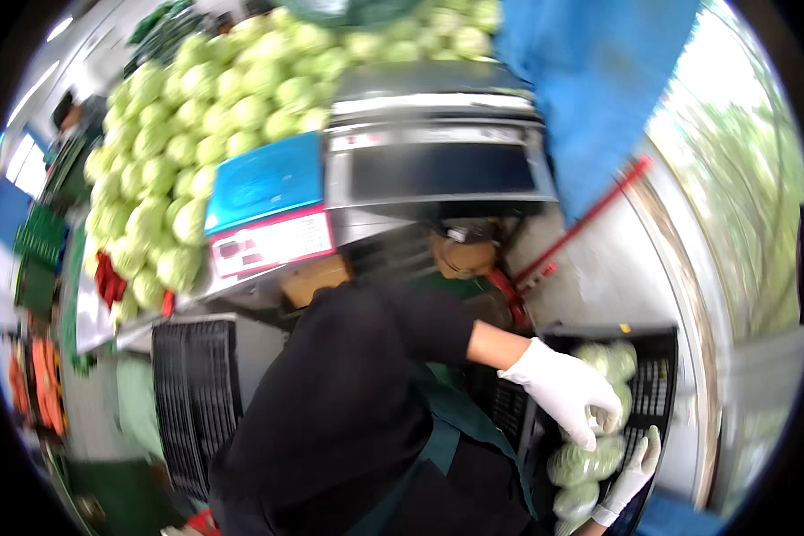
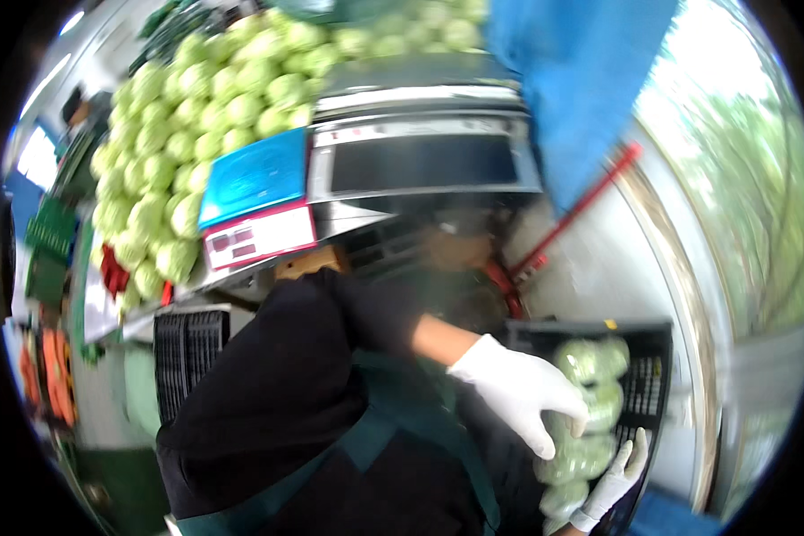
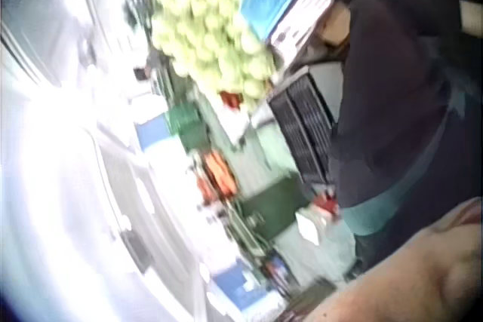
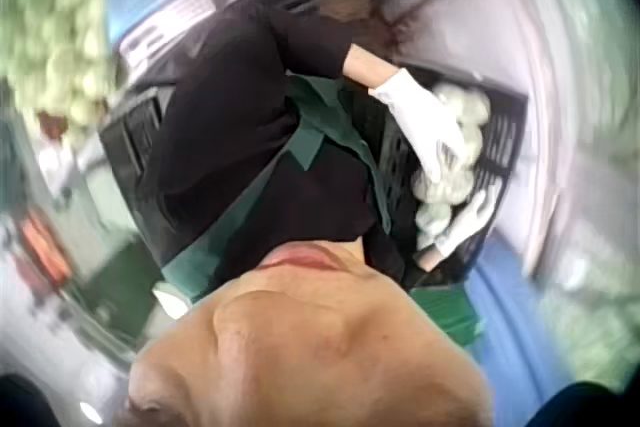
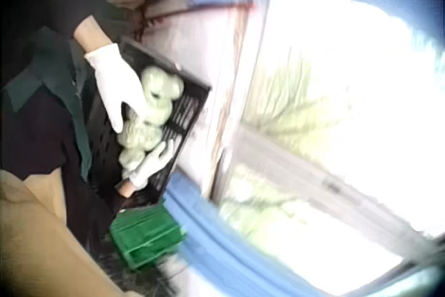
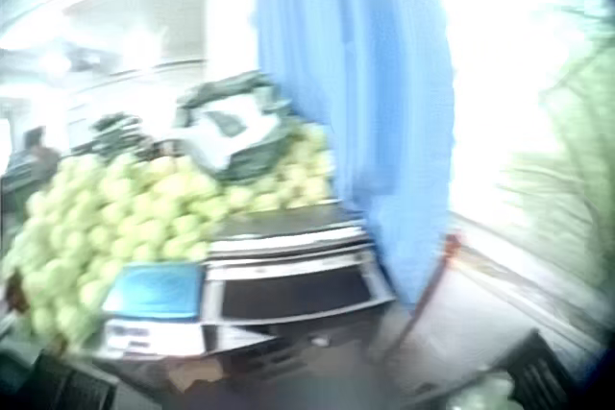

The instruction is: The person weighs cabbages on a digital scale, slides them into mesh netting, seals the netting with plastic wrap using a heat-sealing machine, and places the packaged cabbages into a plastic crate.

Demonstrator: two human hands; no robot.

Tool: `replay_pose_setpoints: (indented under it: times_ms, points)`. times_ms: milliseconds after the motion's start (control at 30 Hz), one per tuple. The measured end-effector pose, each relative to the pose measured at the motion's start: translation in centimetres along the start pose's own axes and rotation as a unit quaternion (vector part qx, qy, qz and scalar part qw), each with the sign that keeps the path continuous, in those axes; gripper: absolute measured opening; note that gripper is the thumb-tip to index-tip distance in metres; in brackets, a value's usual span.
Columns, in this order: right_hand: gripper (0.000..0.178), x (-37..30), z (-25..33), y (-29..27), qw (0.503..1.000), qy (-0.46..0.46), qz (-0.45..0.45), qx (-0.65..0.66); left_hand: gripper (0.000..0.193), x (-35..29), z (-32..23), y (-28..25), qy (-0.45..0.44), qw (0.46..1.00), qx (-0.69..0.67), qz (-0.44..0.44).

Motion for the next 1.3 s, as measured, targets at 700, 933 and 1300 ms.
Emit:
replay_pose_setpoints:
  times_ms: [700, 933, 1300]
  points:
    - [0.025, 0.9, 41.1, 42.7, 0.742, -0.441, 0.504, 0.025, 0.067, -76.5, 10.5, -12.3, -0.535, 0.354, 0.394, -0.659]
    - [0.023, -0.6, 43.3, 47.7, 0.721, -0.419, 0.551, 0.011, 0.114, -78.0, 14.1, -18.8, -0.673, 0.447, 0.384, -0.448]
    - [0.026, 0.9, 42.7, 50.6, 0.729, -0.365, 0.578, 0.044, 0.096, -78.3, 14.2, -18.7, -0.654, 0.433, 0.329, -0.526]
Point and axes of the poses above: each hand's wrist, its own x-axis towards the middle knuckle, its own y-axis out of the palm, z = x × y, the point moved 3 cm from there along x, towards the middle knuckle, and after that the axes turned 7 degrees about -y, right-handed, at the moved point
